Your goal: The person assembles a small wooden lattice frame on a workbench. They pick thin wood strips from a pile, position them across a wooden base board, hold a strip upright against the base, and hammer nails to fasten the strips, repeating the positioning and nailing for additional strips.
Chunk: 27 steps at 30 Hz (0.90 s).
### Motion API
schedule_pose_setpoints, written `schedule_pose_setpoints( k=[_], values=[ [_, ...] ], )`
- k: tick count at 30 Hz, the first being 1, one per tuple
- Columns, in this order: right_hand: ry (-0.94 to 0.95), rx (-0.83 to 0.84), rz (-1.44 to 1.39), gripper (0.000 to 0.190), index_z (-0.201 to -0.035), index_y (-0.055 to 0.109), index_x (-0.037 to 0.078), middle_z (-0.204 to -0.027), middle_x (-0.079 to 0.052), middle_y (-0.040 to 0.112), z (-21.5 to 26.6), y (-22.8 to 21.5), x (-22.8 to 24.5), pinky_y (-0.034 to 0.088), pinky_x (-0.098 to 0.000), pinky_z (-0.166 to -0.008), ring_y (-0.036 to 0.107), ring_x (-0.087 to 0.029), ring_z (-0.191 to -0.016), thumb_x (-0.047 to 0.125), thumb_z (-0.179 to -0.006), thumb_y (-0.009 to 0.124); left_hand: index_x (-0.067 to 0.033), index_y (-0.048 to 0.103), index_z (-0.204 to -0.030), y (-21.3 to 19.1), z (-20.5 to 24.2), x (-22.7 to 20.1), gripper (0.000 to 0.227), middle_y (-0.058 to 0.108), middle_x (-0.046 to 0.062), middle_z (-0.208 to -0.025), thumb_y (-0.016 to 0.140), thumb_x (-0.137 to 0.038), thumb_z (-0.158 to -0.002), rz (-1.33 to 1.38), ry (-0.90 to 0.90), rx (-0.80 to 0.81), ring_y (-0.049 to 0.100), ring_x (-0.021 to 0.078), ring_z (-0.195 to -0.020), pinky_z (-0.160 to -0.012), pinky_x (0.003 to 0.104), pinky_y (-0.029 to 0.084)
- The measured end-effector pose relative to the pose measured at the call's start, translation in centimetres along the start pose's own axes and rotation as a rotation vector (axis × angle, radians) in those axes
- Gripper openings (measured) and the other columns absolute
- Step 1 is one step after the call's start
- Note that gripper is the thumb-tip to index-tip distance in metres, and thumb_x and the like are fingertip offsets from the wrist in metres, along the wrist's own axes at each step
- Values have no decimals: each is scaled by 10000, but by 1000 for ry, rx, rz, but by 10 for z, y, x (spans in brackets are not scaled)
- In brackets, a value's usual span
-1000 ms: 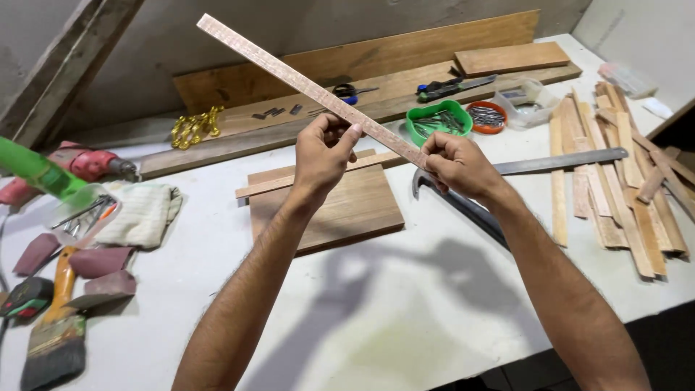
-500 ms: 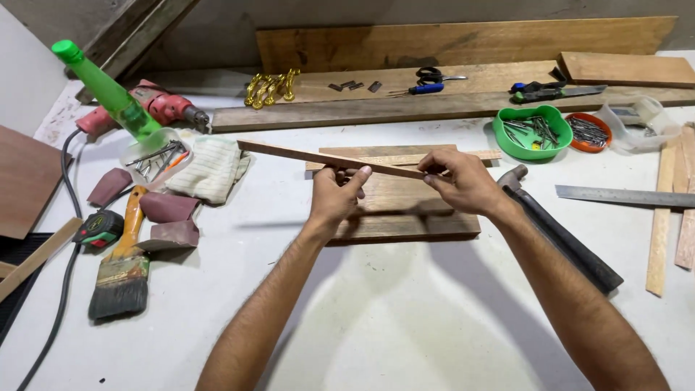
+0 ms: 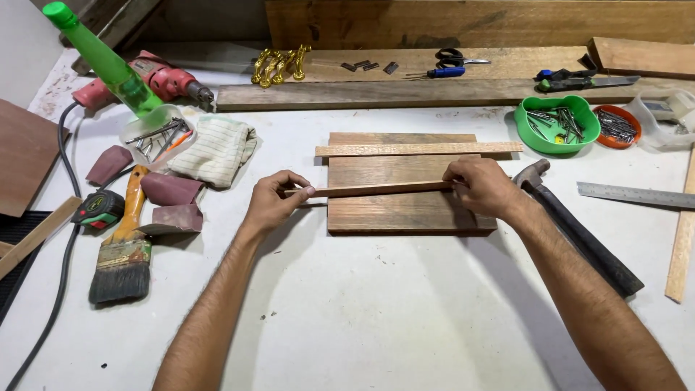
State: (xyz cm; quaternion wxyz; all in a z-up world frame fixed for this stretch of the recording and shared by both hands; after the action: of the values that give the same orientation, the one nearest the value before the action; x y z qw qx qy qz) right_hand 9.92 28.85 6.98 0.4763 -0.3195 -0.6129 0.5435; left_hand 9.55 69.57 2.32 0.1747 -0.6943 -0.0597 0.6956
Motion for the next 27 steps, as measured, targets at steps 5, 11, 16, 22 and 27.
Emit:
schedule_pose_setpoints(
  k=[5, 11, 16, 22, 27],
  values=[
    [77, 51, 0, 180, -1059, 725, 111, -1034, -73, 754, 1, -4, 4, 611, -367, -918, 720, -219, -1001, 53, -892, 687, -42, 728, -951, 4, 1, -9, 125, 688, 63, -1014, 763, -151, -902, -121, 103, 7, 745, 145, -864, -751, 277, 639],
    [91, 68, 25, 129, -1036, 724, 109, -1030, -74, 757, 4, -6, 3, 610, -370, -925, 718, -218, -1010, 109, -908, 717, -73, 723, -947, 9, 0, -17, 105, 661, 55, -1020, 746, -168, -907, -219, 137, 14, 740, 125, -876, -743, 267, 639],
    [141, 109, 12, 150, -1073, 729, 120, -1068, -60, 759, 8, -8, -3, 621, -357, -929, 727, -200, -1025, 120, -924, 710, -94, 743, -953, 14, -6, -19, 156, 688, 48, -957, 786, -230, -892, -478, 303, 9, 676, 140, -923, -774, 270, 623],
    [77, 45, -31, 413, -1255, 661, 144, -1136, -76, 736, 7, -2, -11, 606, -367, -956, 710, -206, -1062, 120, -854, 756, -96, 745, -1025, 16, -2, -42, 363, 714, 60, -999, 857, -352, -793, -622, 363, 3, 596, 195, -994, -840, 381, 586],
    [39, 40, -156, 530, -1349, 591, 134, -1130, -122, 721, -3, -19, 14, 622, -386, -896, 706, -228, -1052, 330, -894, 779, -99, 750, -1058, 6, -19, -42, 311, 735, 67, -1005, 815, -352, -889, -640, 366, -67, 644, 188, -951, -802, 367, 577]
  ],
)
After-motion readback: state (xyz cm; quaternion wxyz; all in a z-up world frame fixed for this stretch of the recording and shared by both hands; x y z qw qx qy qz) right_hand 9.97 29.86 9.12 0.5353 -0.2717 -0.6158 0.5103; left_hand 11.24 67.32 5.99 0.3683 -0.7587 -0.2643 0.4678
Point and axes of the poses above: each hand's wrist, its own z-axis away from the middle knuckle, its own y-axis out of the palm, x = y × z, the point moved 2 cm from there along -z, towards the middle knuckle
